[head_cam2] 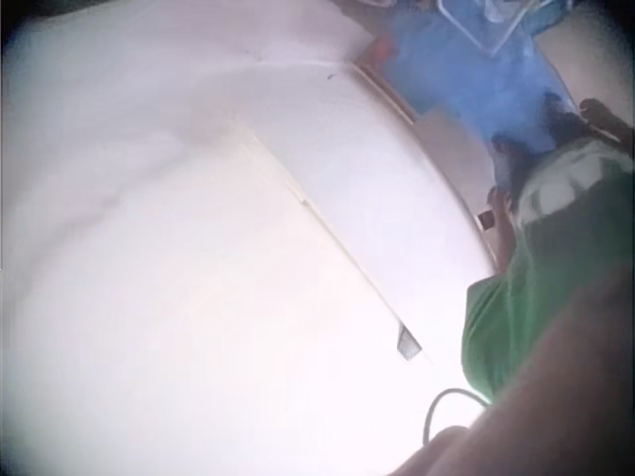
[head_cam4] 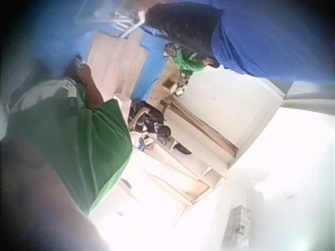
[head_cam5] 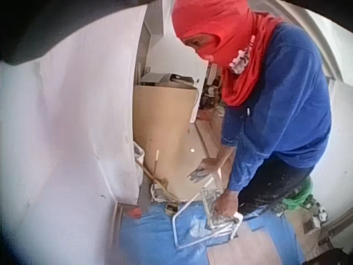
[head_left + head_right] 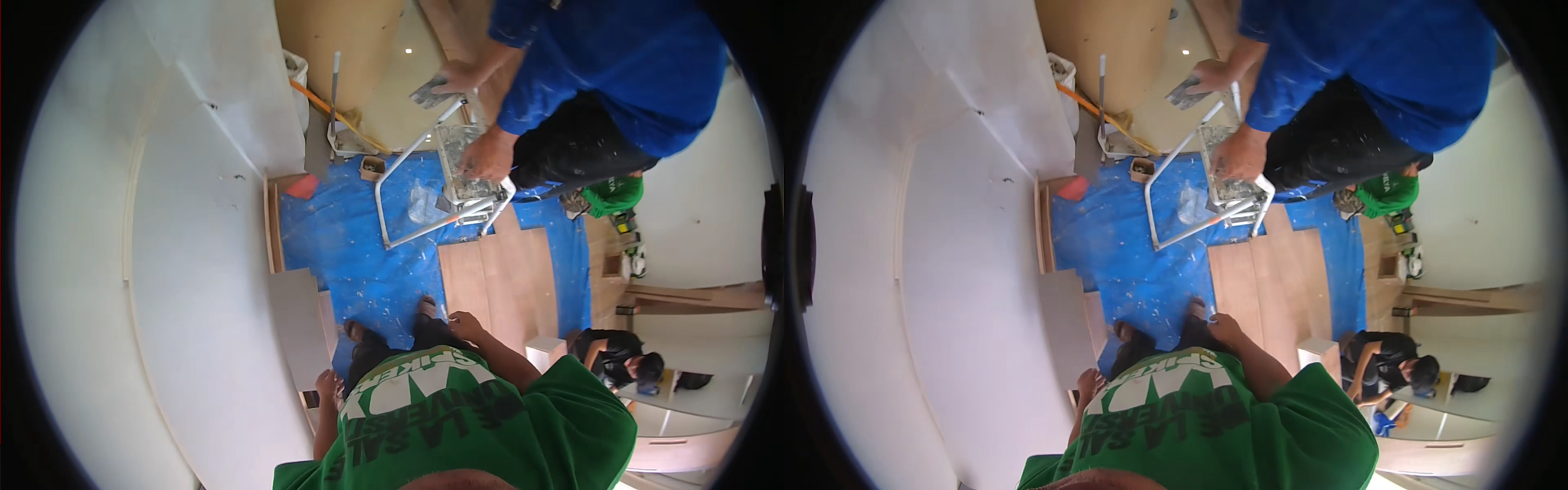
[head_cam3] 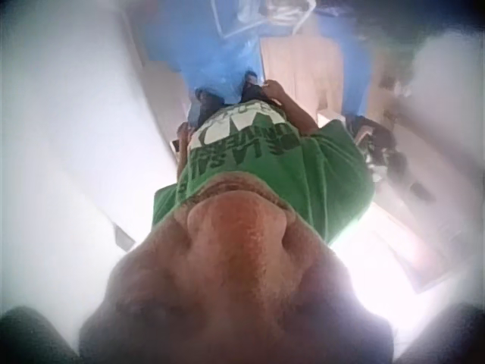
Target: The person handles white cabinet doors and wooden frames, aligning them and moving them around the room. They also pick up and place down various wooden panels and components while other workers assemble nearby.
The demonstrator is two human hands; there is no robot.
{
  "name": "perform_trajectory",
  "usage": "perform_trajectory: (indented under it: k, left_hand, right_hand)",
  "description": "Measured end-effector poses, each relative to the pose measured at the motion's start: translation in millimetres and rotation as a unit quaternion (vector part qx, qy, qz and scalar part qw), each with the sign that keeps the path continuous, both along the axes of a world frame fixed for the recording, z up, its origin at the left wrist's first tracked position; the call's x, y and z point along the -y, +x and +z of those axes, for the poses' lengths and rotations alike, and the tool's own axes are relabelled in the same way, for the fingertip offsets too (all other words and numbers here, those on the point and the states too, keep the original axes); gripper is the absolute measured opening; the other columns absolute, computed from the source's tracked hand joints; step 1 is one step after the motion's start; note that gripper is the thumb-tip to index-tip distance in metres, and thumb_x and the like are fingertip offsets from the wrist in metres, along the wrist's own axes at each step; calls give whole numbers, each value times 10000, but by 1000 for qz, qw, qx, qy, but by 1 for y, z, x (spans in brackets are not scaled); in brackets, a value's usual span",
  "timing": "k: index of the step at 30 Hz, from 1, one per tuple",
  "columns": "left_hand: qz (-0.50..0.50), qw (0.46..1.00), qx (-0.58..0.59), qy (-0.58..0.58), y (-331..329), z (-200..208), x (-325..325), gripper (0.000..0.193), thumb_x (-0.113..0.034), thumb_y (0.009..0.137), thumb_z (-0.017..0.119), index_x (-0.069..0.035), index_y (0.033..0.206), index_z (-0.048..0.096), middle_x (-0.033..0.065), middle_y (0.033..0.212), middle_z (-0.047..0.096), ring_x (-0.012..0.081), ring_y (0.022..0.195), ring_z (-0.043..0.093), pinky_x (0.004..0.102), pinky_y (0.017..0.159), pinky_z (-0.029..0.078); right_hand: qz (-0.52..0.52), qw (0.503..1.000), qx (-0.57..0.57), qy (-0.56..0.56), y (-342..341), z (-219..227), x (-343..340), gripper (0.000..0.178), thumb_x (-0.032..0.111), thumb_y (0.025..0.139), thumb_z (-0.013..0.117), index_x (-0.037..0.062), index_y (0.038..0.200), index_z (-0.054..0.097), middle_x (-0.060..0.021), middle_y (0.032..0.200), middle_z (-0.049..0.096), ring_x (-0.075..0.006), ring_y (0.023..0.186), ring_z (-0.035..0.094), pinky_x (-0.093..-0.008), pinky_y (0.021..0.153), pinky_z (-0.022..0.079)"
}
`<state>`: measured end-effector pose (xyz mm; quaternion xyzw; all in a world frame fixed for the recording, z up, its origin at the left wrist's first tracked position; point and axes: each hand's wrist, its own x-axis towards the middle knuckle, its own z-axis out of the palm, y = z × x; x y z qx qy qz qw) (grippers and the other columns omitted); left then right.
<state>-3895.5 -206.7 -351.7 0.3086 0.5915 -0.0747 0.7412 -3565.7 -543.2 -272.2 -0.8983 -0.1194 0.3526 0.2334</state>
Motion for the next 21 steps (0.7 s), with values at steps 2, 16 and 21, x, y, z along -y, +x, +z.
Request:
perform_trajectory:
  k: [2,16,21]
  left_hand:
    - [-145,973,21,181,18,5,-2,157,-212,800,659,-86,824,569,55,812,586,236,766,600,362,673,507]
    - [-593,704,70,383,203,57,84,249,-192,834,604,-17,1000,666,140,876,671,251,739,634,364,693,511]
    - [-623,644,125,425,252,66,103,272,-222,831,599,5,959,675,167,905,674,265,783,637,345,752,496]
  right_hand:
    - [-31,999,-6,14,0,13,5,371,281,778,600,13,1029,648,-204,903,671,-336,837,655,-400,771,511]
    - [-269,961,24,-52,-16,-62,248,407,302,740,595,35,1044,642,-204,1080,631,-357,1042,587,-410,915,463]
    - [-282,957,-35,-66,-40,-43,271,377,340,761,591,28,967,638,-213,978,640,-386,932,607,-444,860,475]
